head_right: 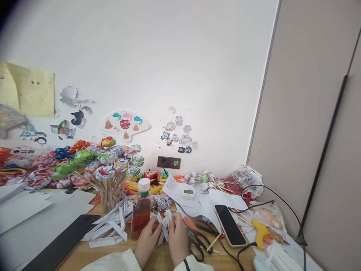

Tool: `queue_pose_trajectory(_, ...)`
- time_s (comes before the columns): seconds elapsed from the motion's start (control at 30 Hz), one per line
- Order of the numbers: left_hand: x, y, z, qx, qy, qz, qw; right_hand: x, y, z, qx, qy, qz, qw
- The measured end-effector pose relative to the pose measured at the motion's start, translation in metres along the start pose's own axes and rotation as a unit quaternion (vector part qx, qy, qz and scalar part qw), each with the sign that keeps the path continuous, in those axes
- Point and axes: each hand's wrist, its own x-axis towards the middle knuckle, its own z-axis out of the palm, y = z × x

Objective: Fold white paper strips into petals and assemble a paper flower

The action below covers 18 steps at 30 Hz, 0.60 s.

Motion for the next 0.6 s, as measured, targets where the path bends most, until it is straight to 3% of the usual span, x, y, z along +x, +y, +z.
queue_pose_trajectory(0.17,0.002,-0.002,0.002,-0.046,0.003,-0.022,0.999,0.000,0.000,0.001,0.041,0.005,-0.010,0.999)
queue_pose_trajectory(0.4,0.000,-0.005,0.010,-0.133,-0.044,-0.077,0.987,0.002,0.001,-0.001,0.068,0.001,0.002,0.998)
queue_pose_trajectory(0.6,0.000,0.000,0.013,-0.225,-0.050,-0.100,0.968,0.003,-0.003,-0.007,-0.019,0.034,-0.045,0.998)
